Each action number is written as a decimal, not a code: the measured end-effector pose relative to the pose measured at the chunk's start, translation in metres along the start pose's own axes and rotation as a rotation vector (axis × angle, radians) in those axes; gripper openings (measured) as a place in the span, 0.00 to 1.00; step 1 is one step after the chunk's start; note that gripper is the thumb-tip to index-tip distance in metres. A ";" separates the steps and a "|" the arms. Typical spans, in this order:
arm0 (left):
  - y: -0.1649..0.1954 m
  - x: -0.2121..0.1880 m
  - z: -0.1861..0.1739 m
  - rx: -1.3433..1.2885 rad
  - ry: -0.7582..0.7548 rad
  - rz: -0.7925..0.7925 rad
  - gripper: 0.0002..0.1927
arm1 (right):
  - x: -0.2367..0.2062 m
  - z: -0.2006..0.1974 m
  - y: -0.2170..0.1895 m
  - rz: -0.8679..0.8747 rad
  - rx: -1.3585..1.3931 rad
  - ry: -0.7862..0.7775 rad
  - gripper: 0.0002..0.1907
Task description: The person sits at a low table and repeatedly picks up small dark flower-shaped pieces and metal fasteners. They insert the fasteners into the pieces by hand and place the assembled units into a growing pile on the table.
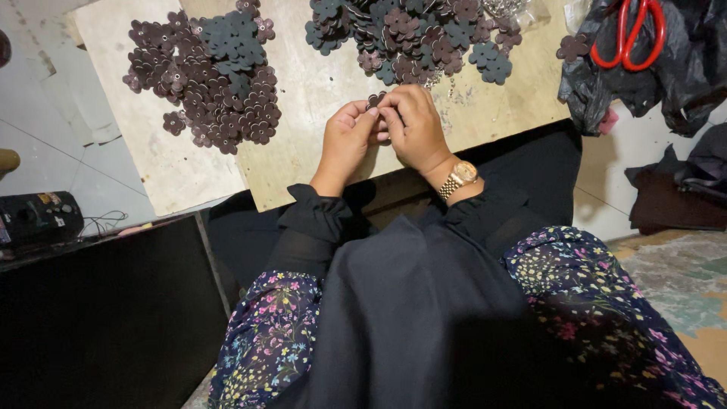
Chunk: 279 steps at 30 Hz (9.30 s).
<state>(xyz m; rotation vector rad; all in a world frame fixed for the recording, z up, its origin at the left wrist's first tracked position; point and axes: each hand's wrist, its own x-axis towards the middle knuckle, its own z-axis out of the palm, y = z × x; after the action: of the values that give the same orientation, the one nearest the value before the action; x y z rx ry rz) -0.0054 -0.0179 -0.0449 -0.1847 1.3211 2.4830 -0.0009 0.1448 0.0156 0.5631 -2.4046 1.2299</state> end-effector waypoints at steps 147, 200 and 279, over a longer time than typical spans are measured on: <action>0.003 -0.014 0.002 0.233 -0.018 0.085 0.08 | -0.010 -0.006 0.008 0.255 0.242 -0.082 0.08; 0.055 0.013 0.052 1.325 0.262 0.774 0.06 | -0.012 -0.062 0.039 0.178 -0.098 0.196 0.04; 0.035 -0.034 0.023 0.882 0.251 0.621 0.07 | -0.015 -0.059 0.055 0.131 -0.333 0.156 0.09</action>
<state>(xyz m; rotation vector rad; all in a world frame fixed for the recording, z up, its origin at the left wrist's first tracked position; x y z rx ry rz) 0.0152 -0.0248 0.0045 0.1563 2.7664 2.0348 -0.0070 0.2256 0.0030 0.2042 -2.4685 0.8566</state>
